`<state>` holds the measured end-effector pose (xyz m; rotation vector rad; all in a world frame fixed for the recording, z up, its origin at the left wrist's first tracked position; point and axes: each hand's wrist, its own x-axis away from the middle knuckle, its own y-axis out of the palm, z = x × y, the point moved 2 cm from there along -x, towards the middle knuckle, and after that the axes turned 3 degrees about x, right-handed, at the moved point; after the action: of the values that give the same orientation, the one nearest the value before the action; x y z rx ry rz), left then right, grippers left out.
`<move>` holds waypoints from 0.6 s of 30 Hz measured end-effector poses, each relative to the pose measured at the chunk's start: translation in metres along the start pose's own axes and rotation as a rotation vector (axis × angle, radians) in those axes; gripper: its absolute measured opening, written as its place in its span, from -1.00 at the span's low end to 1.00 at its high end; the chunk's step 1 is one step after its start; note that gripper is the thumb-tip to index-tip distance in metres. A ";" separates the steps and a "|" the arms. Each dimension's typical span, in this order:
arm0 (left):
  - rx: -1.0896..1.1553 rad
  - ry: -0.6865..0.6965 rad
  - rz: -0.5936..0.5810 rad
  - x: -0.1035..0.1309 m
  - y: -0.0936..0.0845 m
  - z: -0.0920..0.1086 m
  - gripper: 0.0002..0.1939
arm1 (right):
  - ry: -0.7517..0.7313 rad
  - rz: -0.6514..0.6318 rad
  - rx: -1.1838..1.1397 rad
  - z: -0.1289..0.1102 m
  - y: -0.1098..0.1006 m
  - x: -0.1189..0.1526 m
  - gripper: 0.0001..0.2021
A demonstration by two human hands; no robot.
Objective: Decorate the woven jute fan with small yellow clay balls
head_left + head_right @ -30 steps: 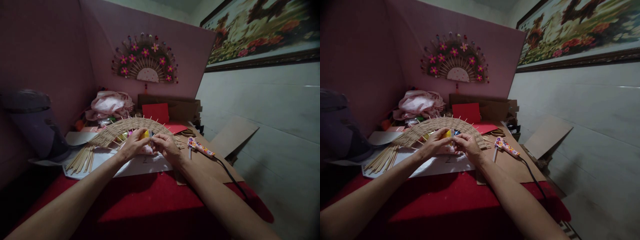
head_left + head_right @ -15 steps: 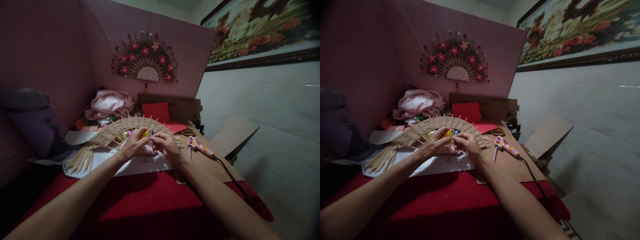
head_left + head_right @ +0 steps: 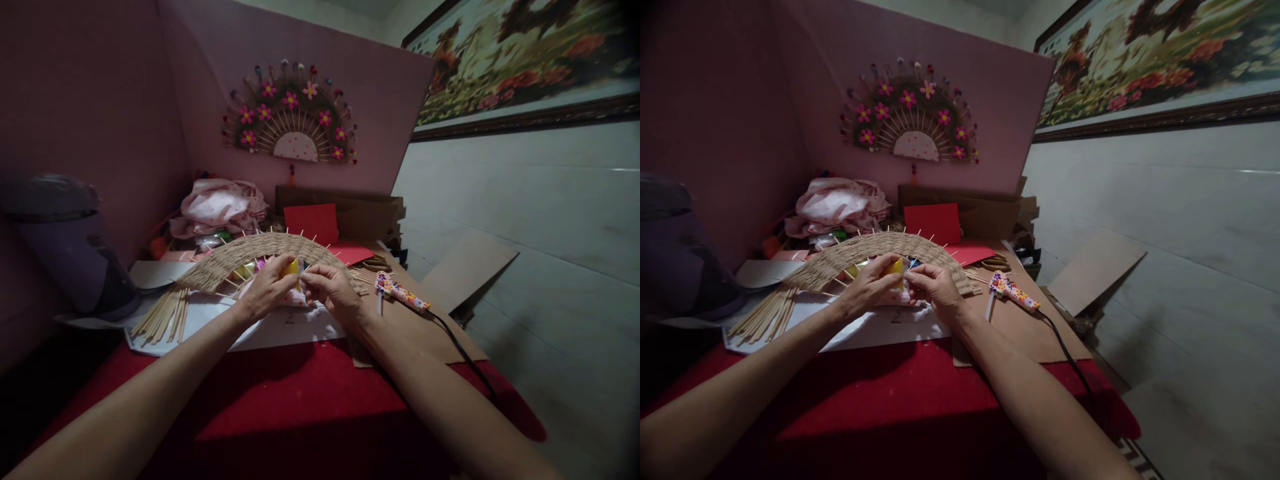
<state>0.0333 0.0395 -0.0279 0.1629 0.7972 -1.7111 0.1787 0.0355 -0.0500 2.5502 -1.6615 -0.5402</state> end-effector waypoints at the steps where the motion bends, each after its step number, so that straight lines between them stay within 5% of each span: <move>1: 0.001 -0.001 0.001 0.000 0.000 0.000 -0.83 | 0.002 0.003 -0.001 0.000 0.000 0.000 -0.79; 18: 0.009 0.019 -0.004 0.000 0.000 0.001 -0.81 | -0.017 0.000 -0.050 -0.003 0.001 0.002 -0.80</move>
<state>0.0335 0.0393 -0.0270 0.1839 0.8038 -1.7194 0.1790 0.0330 -0.0475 2.5176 -1.6318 -0.5969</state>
